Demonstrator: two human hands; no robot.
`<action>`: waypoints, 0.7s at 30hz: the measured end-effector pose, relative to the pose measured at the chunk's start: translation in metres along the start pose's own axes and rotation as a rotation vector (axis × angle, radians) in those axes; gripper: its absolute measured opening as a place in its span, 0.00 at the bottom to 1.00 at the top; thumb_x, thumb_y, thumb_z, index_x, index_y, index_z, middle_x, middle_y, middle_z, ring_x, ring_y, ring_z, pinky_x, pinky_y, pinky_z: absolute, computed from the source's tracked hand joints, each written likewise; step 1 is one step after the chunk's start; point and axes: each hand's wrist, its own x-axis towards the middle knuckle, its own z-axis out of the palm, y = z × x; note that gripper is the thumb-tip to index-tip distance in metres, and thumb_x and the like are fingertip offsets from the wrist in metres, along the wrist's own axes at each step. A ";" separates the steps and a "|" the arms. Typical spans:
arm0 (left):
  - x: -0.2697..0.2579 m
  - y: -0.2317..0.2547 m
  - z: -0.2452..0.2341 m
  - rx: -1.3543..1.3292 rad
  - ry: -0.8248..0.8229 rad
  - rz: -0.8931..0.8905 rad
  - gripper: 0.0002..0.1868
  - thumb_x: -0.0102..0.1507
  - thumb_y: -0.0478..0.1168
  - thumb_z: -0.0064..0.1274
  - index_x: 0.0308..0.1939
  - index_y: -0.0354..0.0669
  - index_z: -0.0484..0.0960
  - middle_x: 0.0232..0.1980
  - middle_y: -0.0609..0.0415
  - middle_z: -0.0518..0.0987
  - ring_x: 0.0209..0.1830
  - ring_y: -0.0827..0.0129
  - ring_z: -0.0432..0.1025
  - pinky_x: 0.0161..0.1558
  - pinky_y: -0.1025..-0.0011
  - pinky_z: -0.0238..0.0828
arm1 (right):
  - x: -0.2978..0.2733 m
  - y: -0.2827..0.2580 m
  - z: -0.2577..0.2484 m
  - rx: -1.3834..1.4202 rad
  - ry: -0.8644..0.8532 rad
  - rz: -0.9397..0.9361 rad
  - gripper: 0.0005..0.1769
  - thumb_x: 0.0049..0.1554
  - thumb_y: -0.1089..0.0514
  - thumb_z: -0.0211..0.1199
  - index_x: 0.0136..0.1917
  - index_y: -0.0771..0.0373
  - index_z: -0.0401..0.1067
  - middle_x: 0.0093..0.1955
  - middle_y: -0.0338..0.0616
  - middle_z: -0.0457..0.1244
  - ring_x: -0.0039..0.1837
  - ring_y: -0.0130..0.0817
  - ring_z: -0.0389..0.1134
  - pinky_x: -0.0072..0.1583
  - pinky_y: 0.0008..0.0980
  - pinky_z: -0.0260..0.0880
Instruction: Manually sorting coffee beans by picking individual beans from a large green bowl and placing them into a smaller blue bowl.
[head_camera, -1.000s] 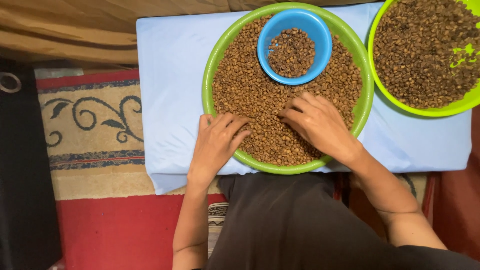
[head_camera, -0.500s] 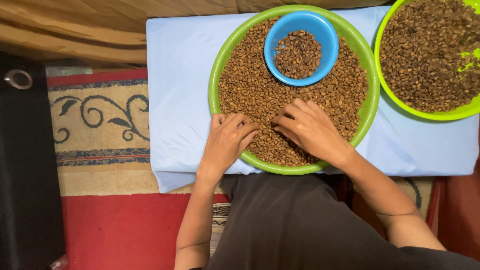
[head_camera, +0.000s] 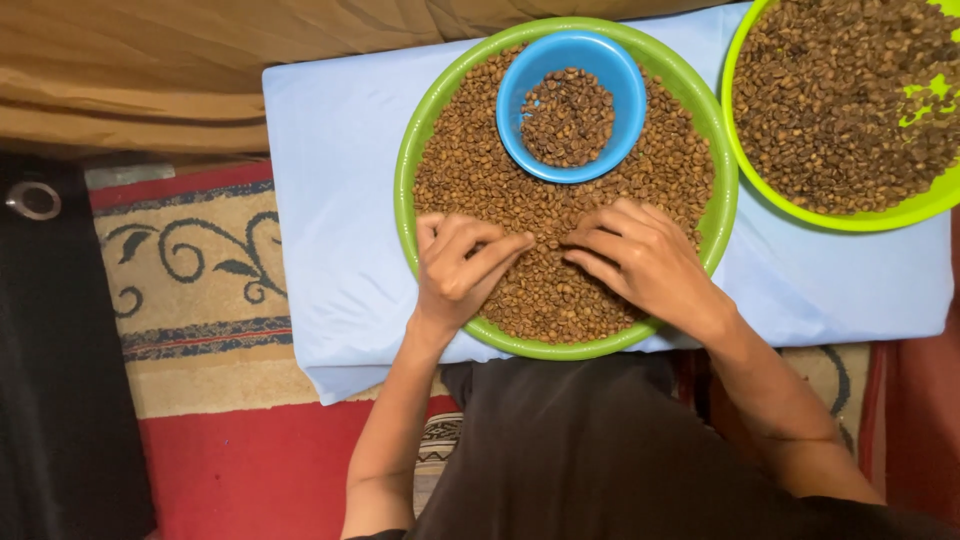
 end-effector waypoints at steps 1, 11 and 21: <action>0.009 -0.003 0.003 -0.005 -0.007 -0.001 0.07 0.61 0.41 0.67 0.43 0.57 0.90 0.34 0.66 0.79 0.36 0.74 0.69 0.49 0.69 0.57 | -0.003 0.002 -0.002 0.003 0.000 0.007 0.09 0.61 0.54 0.66 0.48 0.60 0.81 0.47 0.46 0.70 0.49 0.37 0.66 0.48 0.34 0.65; 0.070 -0.028 0.037 0.095 -0.212 -0.060 0.04 0.64 0.40 0.65 0.41 0.54 0.85 0.36 0.66 0.74 0.36 0.70 0.69 0.45 0.65 0.54 | -0.032 0.020 -0.017 0.002 0.044 0.087 0.08 0.63 0.56 0.64 0.50 0.61 0.79 0.49 0.46 0.69 0.49 0.44 0.68 0.49 0.39 0.66; 0.080 -0.025 0.048 0.195 -0.411 -0.269 0.03 0.64 0.41 0.63 0.36 0.51 0.86 0.32 0.63 0.73 0.33 0.68 0.68 0.48 0.61 0.50 | -0.047 0.037 -0.032 0.127 0.042 0.177 0.08 0.61 0.60 0.67 0.53 0.63 0.80 0.48 0.46 0.70 0.49 0.43 0.71 0.50 0.39 0.68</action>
